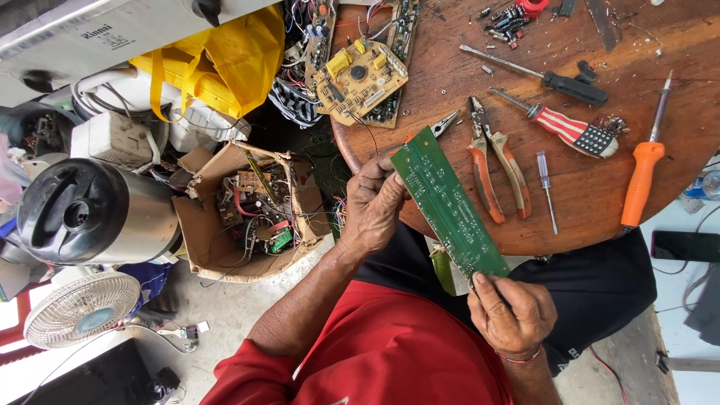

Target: The person uses a soldering iron to apply heat to various points on a green circuit board. They hold the board with one hand and the soldering iron with the other, moving the tool across different components and pads on the board's surface.

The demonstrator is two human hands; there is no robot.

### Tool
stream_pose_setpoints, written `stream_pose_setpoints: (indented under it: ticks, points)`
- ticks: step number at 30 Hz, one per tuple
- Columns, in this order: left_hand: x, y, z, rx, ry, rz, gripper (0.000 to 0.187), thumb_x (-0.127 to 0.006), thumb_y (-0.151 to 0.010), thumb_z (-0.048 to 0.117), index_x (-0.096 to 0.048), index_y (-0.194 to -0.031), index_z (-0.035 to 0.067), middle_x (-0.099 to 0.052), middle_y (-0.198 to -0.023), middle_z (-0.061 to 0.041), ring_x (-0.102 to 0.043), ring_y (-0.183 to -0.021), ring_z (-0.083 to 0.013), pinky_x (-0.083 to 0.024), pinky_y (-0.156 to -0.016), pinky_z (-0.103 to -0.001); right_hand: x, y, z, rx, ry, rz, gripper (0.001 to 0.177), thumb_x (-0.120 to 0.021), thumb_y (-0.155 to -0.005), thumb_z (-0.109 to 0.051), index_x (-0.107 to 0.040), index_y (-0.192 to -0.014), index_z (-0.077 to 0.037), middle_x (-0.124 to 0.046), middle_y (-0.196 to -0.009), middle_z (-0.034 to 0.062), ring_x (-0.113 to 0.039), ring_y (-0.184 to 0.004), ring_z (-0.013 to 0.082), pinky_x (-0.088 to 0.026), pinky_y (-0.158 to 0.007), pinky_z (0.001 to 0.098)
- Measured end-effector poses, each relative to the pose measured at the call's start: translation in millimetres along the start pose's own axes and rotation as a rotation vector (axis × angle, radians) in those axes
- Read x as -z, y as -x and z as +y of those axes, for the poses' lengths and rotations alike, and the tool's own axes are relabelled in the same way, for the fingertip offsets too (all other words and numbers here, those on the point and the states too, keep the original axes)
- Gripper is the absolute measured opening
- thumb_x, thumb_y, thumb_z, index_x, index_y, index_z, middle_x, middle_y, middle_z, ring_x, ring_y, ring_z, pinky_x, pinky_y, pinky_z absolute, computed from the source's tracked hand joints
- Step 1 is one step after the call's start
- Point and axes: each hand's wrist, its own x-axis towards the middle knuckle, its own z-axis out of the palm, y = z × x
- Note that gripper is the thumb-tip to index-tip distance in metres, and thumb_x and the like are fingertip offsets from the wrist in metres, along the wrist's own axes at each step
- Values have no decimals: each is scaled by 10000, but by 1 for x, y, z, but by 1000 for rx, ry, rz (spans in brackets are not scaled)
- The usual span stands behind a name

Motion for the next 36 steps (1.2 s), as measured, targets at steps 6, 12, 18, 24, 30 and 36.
stream_pose_setpoints:
  ticks: [6,12,18,24,30,36]
  points:
    - [-19,5,22,-51,-108,-22,359,-628,-1063,254,-645,-1279,-32,-704,-1054,-72,-711,-919,-153,-662,-879,-336,-6,6,-2,-63,-48,21,219,-836,-952,-93,-766,-1149,-29,-657,-1024,109,-645,-786,194,-568,-692,332]
    - [-13,7,16,94,-76,48,405,-677,-1017,304,-662,-1294,9,-684,-853,16,-530,-611,-34,-525,-629,-172,3,6,-9,-36,15,7,224,-835,-962,-55,-766,-1174,-74,-647,-1059,88,-623,-770,196,-565,-704,337]
    - [-22,7,25,-68,-100,37,325,-686,-1017,205,-675,-1214,-54,-722,-1057,-110,-726,-881,-185,-662,-803,-322,-1,11,-14,-343,-197,81,217,-766,-965,-70,-725,-1161,15,-639,-1008,121,-613,-863,217,-587,-676,298]
    - [-34,12,38,-188,-411,165,237,-691,-1006,216,-722,-1142,24,-725,-1005,-54,-687,-870,-124,-596,-753,-236,4,15,-15,-550,-293,-4,215,-702,-1002,-76,-699,-1189,31,-644,-1032,152,-665,-869,251,-593,-749,320]
    - [-37,14,36,-221,-517,242,232,-697,-992,224,-743,-1102,24,-752,-1095,-78,-689,-950,-97,-534,-771,-182,6,14,-16,-666,-308,-8,207,-697,-1012,-96,-716,-1180,23,-643,-1028,136,-655,-865,229,-561,-740,300]
    - [-37,16,36,-195,-489,214,257,-663,-1016,254,-726,-1141,39,-720,-983,-23,-633,-810,-79,-522,-715,-211,7,3,-17,-496,-245,12,211,-716,-1007,-69,-711,-1197,22,-656,-1011,138,-632,-868,255,-555,-756,351]
